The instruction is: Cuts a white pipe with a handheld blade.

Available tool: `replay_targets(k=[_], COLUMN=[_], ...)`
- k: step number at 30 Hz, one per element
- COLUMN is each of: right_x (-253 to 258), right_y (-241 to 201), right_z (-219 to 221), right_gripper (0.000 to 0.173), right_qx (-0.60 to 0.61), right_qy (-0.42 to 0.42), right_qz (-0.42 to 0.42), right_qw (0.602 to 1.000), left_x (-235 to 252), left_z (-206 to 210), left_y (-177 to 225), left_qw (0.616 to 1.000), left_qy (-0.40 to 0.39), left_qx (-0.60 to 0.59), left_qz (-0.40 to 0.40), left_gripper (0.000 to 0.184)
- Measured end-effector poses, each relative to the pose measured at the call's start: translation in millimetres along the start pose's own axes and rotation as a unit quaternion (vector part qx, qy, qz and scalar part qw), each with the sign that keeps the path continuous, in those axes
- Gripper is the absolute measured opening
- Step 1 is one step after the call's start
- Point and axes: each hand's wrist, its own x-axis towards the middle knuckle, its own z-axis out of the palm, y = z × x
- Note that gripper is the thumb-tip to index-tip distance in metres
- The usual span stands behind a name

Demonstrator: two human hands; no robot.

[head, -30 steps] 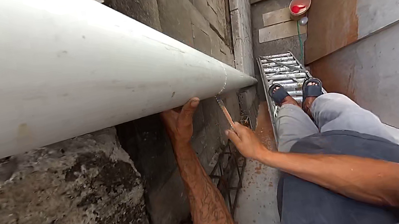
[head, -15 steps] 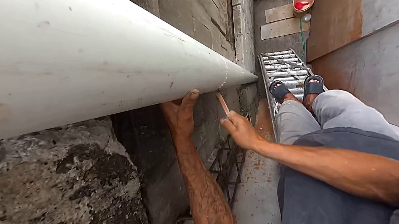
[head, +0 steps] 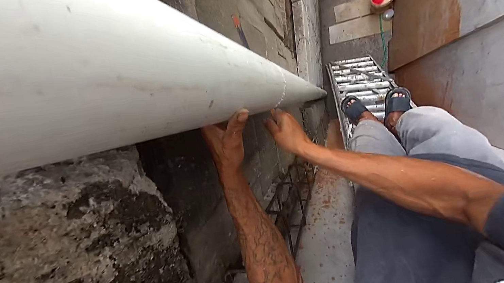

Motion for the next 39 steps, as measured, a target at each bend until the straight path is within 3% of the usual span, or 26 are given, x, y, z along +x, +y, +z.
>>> replay_targets(k=[4,8,10,13,17,19,21,25,28,30,34,37,39], right_x=[-41.5,0.8,-14.2,-42.9,4.3,-11.5,-37.1,7.4,-13.7,-41.9,-6.2,-19.6,-43.9], right_y=[22.5,-4.3,13.4,22.3,-3.7,15.7,28.0,-8.6,15.7,21.6,-6.5,23.8,30.4], right_z=[-0.4,0.5,6.3,1.3,-1.6,3.3,2.3,-7.8,1.1,0.8,3.2,7.6,9.5], right_gripper=[0.032,0.034,0.034,0.032,0.035,0.035,0.034,0.035,0.034,0.032,0.033,0.034,0.033], right_qx=[-0.023,-0.003,-0.003,-0.023,-0.011,-0.013,-0.022,-0.006,-0.008,-0.013,0.009,-0.013,-0.017], right_qy=[-0.047,-0.002,0.0,-0.043,-0.008,-0.011,-0.037,-0.018,-0.016,-0.052,-0.006,-0.012,-0.037], right_qz=[0.042,0.023,0.005,0.051,0.019,0.0,0.033,0.002,-0.005,0.046,0.043,0.006,0.044], right_qw=[0.998,1.0,1.0,0.997,1.0,1.0,0.999,1.0,1.0,0.998,0.999,1.0,0.998], left_x=[2.8,-3.0,-3.6,1.0,-3.1,-1.8,2.5,2.2,-0.7,0.3,-0.6,-1.5,-1.7], left_z=[-0.4,-1.8,-2.9,-0.4,-1.9,-3.8,-3.1,-1.9,-3.1,-2.5,-2.2,-3.4,-4.6], left_y=[3.2,2.2,2.5,1.0,-0.2,-0.7,-2.9,-3.0,-1.3,-0.1,-0.9,-1.7,0.4], left_qw=[1.0,1.0,1.0,1.0,1.0,1.0,1.0,1.0,1.0,1.0,1.0,1.0,1.0], left_qy=[-0.012,-0.013,-0.015,-0.011,-0.018,-0.022,-0.021,-0.011,-0.028,-0.025,-0.018,-0.018,-0.025], left_qx=[-0.002,0.013,0.018,0.0,0.003,0.005,-0.002,-0.002,-0.009,-0.017,-0.011,-0.004,-0.012], left_qz=[-0.001,-0.008,-0.007,-0.006,-0.006,-0.004,-0.005,-0.005,0.0,-0.006,-0.011,-0.004,-0.009], left_gripper=[0.091,0.091,0.089,0.091,0.088,0.087,0.09,0.089,0.087,0.09,0.09,0.09,0.09])
